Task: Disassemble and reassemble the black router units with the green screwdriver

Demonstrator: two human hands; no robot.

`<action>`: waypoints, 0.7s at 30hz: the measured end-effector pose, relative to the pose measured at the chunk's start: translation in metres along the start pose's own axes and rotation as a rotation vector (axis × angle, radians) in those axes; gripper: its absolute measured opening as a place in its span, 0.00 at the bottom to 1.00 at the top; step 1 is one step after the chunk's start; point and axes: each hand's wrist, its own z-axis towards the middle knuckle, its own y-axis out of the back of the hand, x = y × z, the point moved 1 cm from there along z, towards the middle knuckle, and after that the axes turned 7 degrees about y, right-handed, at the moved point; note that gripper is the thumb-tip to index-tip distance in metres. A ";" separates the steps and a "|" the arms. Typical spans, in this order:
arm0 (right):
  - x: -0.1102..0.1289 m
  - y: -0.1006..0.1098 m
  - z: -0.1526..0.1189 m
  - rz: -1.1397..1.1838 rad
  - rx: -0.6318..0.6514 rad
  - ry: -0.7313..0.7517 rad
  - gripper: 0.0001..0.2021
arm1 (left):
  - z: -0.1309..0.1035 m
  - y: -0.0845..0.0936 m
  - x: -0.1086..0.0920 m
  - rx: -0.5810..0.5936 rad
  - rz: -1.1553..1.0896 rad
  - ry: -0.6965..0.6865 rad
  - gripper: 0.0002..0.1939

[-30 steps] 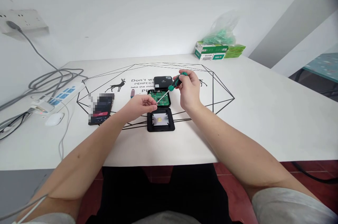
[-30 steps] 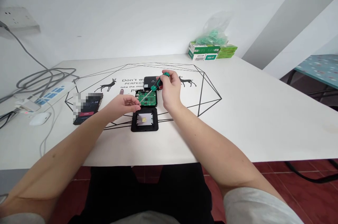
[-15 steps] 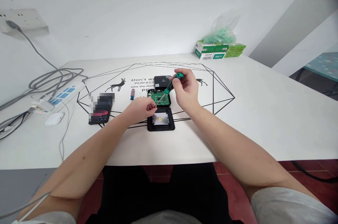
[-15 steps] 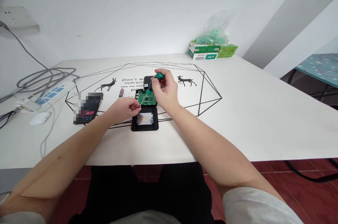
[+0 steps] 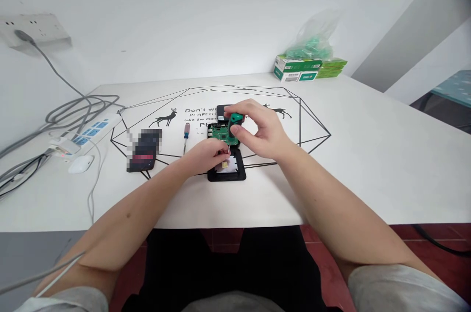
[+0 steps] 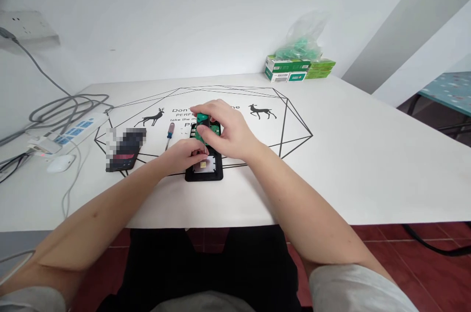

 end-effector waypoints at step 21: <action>-0.022 -0.014 -0.015 0.028 -0.052 -0.002 0.15 | 0.006 -0.021 -0.002 0.039 -0.096 -0.025 0.06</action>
